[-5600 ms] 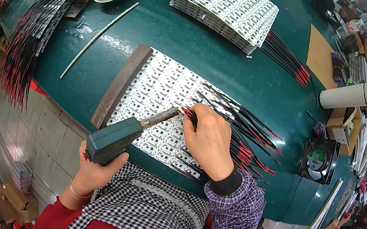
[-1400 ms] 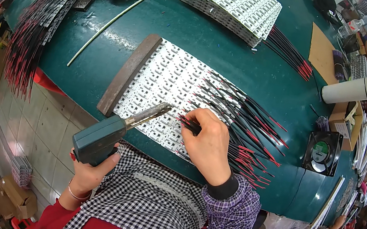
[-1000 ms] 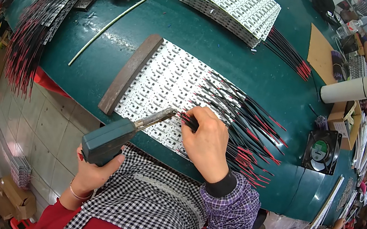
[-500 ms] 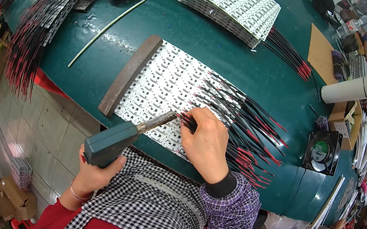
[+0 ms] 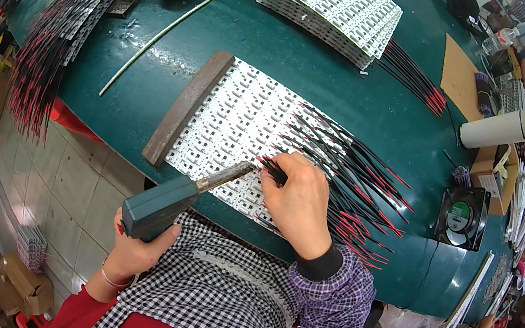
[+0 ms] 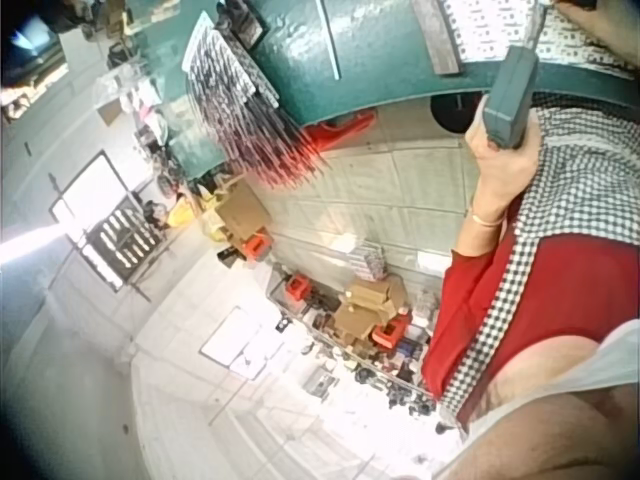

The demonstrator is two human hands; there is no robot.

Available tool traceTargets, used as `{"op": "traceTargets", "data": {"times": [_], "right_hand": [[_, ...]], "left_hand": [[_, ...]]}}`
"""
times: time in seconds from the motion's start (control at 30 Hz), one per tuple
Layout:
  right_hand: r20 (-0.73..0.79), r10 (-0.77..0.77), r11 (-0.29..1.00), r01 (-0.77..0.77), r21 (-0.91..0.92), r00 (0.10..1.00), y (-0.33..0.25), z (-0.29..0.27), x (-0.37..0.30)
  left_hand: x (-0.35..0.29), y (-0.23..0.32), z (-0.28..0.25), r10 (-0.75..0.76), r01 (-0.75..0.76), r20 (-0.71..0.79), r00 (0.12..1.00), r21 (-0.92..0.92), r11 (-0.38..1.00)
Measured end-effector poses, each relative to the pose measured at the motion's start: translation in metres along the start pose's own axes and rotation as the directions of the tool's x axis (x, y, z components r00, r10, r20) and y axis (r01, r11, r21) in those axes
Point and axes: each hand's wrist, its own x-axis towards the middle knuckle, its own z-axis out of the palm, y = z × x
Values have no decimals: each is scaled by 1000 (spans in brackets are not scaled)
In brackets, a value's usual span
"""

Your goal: The person aligns and inserts wires into an array of circuit board strips and solders them using a soldering gun.

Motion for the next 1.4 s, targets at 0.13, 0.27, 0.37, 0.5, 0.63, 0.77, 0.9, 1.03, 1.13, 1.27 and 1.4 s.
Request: {"op": "traceTargets", "data": {"times": [0.13, 0.27, 0.37, 0.5, 0.63, 0.77, 0.9, 1.03, 1.13, 1.27, 1.4], "right_hand": [[3, -7, 1000, 7, -11, 1000, 1, -1, 0], [-5, -38, 999, 38, -27, 999, 1, 0, 0], [1, -26, 1000, 26, -16, 1000, 2, 0, -1], [28, -36, 999, 35, 25, 999, 1, -6, -2], [-36, -122, 991, 124, 51, 992, 0, -11, -9], [-154, -113, 991, 121, 49, 982, -7, -18, -18], [-165, -87, 992, 101, 75, 982, -19, -21, -23], [-136, -107, 994, 109, 11, 985, -17, -15, -23], [-82, -78, 997, 77, -7, 994, -19, -13, -24], [-54, -100, 995, 101, 10, 994, -16, -10, -27], [-53, -48, 996, 52, 77, 997, -8, 0, -25]], "left_hand": [[0, 1, -1, -3, 3, 15, 1000, 12, 1000], [0, 4, -3, 25, -25, 9, 1000, 33, 999], [-2, 2, -1, 5, -5, -31, 999, -4, 1000], [-8, 6, -6, -73, 72, -40, 997, -10, 997], [-12, -1, -6, -105, 97, -88, 991, -97, 991], [-16, -1, -4, -152, 123, -128, 980, -210, 970], [-14, -2, -4, -145, 120, -114, 983, -202, 972], [-15, -4, -2, -108, 91, -100, 989, -164, 982], [-14, -5, -2, -80, 68, -90, 993, -129, 989], [-14, -4, -1, -84, 67, -119, 989, -139, 988], [-15, -6, -2, -85, 67, -118, 989, -143, 987]]}}
